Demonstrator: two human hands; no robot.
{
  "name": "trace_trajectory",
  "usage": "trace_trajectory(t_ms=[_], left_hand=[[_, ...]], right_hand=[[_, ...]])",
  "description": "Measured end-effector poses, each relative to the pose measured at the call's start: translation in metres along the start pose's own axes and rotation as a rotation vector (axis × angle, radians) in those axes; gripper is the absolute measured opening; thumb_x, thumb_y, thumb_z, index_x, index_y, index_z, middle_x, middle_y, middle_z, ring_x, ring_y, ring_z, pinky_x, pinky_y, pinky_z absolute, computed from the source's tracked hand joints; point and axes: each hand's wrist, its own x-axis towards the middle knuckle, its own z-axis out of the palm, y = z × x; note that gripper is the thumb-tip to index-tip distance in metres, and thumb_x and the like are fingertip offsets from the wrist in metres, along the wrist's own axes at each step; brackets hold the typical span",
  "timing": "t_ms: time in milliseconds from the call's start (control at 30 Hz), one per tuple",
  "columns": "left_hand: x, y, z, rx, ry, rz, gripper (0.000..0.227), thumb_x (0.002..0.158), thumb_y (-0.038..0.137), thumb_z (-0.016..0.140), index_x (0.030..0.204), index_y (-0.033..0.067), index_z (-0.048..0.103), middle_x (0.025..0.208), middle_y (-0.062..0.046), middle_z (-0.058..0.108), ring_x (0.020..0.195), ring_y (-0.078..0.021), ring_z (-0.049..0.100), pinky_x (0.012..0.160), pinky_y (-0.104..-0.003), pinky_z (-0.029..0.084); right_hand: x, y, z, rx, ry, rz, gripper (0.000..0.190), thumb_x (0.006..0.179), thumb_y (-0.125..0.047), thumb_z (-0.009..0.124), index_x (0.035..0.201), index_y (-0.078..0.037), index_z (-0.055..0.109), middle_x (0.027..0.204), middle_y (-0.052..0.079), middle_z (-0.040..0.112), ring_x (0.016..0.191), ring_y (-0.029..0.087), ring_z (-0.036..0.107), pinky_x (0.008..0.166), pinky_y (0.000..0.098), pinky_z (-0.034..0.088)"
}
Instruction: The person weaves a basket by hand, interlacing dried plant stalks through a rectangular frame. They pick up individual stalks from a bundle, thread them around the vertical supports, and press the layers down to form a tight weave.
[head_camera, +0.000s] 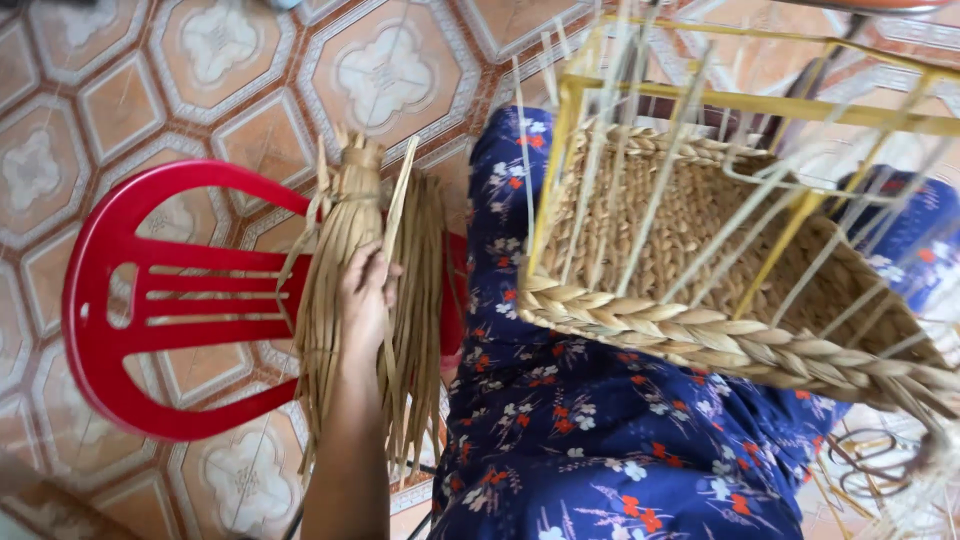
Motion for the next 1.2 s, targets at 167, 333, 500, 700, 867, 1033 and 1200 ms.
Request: trace_trajectory(t_ms=[167,333,500,700,867,1033,1200], left_hand=[[-0.089,0.09,0.047,-0.155,-0.445,0.08,0.024,0.108,0.013,0.056,0.127,-0.0001,0.062,0.078,-0.002,0.062,0.058,-0.0046,0.046,0.048,-0.019,0.035],[-0.145,0.145,0.127,0.212,-0.883,0.182,0.021,0.101,0.008,0.061,0.119,0.0013,0.068,0.081,-0.003,0.07,0.065,-0.0073,0.06,0.054,-0.019,0.048],[-0.166,0.165,0.205,0.447,-1.02,0.243,0.018,0.094,0.008,0.068,0.111,0.0069,0.074,0.076,-0.002,0.075,0.059,-0.0071,0.069,0.049,-0.024,0.055],[-0.177,0.195,0.279,0.357,-0.884,1.08,0.021,0.09,0.011,0.071,0.108,0.0019,0.066,0.094,-0.012,0.069,0.08,-0.0243,0.07,0.068,-0.035,0.059],[-0.173,0.174,0.315,0.529,-0.972,0.95,0.021,0.098,0.009,0.071,0.116,-0.0016,0.07,0.089,-0.012,0.071,0.064,-0.0168,0.07,0.051,-0.026,0.059],[-0.178,0.167,0.341,0.635,-0.987,0.93,0.029,0.1,0.009,0.069,0.123,-0.007,0.066,0.083,-0.015,0.071,0.055,-0.0172,0.067,0.039,-0.026,0.057],[-0.185,0.182,0.342,0.58,-0.872,0.97,0.013,0.097,0.013,0.073,0.1,0.0046,0.063,0.084,-0.006,0.068,0.066,-0.0172,0.072,0.051,-0.03,0.059]], right_hand=[[0.105,-0.143,0.106,-0.047,0.114,0.035,0.041,0.092,-0.013,0.068,0.13,0.003,0.064,0.094,0.009,0.071,0.087,0.017,0.069,0.08,0.0293,0.055],[0.119,-0.19,0.129,0.193,0.013,0.057,0.063,0.089,-0.017,0.073,0.144,0.005,0.051,0.098,0.01,0.072,0.084,0.016,0.069,0.073,0.0282,0.058],[0.091,-0.164,0.101,0.509,0.307,0.059,0.029,0.096,-0.013,0.073,0.117,0.006,0.072,0.085,0.012,0.069,0.074,0.015,0.061,0.067,0.0276,0.05],[0.062,-0.134,0.033,0.279,0.418,-0.199,0.018,0.112,-0.018,0.064,0.104,-0.004,0.07,0.091,0.01,0.069,0.076,0.012,0.061,0.072,0.0281,0.049],[0.061,-0.144,0.02,0.072,0.428,-0.118,0.011,0.107,-0.015,0.065,0.109,-0.004,0.068,0.1,0.01,0.068,0.086,0.013,0.064,0.078,0.0274,0.053],[0.058,-0.16,0.011,-0.122,0.446,-0.04,0.012,0.103,-0.011,0.067,0.113,-0.005,0.065,0.109,0.009,0.067,0.095,0.014,0.067,0.085,0.0266,0.057],[0.097,-0.191,0.007,-0.38,0.378,0.009,0.02,0.092,-0.001,0.071,0.112,-0.003,0.066,0.112,0.009,0.067,0.101,0.017,0.072,0.086,0.0261,0.061]])
